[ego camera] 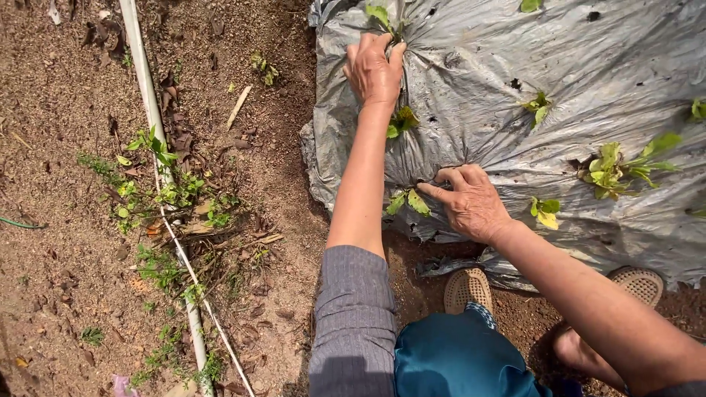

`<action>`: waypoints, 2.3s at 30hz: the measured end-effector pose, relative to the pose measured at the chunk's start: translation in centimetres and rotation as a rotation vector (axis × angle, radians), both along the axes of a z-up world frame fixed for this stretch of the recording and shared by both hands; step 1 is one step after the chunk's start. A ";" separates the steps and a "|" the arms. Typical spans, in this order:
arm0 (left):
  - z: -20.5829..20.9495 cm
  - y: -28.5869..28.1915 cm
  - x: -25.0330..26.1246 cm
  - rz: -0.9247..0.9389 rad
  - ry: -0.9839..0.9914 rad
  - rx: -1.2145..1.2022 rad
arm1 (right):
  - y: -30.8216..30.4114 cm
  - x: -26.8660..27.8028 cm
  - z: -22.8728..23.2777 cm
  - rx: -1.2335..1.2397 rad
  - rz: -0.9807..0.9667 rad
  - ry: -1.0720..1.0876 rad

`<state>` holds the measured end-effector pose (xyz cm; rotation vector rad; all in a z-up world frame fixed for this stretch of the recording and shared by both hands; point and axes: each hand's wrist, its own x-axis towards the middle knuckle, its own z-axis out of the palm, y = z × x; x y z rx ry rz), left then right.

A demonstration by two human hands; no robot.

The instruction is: Planting small green seedlings into a garden bed covered with plastic mulch using a wooden stick to create holes.

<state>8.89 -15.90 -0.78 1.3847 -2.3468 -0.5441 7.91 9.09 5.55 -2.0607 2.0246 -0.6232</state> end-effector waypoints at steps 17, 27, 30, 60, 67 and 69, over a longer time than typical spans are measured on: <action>1.4 -2.8 1.4 -0.259 0.041 0.376 | -0.2 -0.3 -0.2 -0.083 -0.013 -0.054; -0.3 -3.5 0.7 -0.191 0.145 0.316 | -0.4 -0.4 0.3 -0.073 -0.017 -0.058; 1.0 -3.2 0.4 -0.143 0.125 0.330 | -0.2 -0.3 0.0 -0.048 -0.005 -0.044; -4.5 -6.0 1.9 -0.205 0.100 0.450 | 23.3 -19.3 11.8 0.976 -0.063 0.733; 11.4 3.6 -1.1 -0.053 -0.225 0.449 | 29.8 -19.8 5.9 0.846 -0.672 0.291; 14.0 7.6 -1.2 -0.526 -0.161 0.181 | 28.7 -18.1 5.2 0.665 -0.947 -0.286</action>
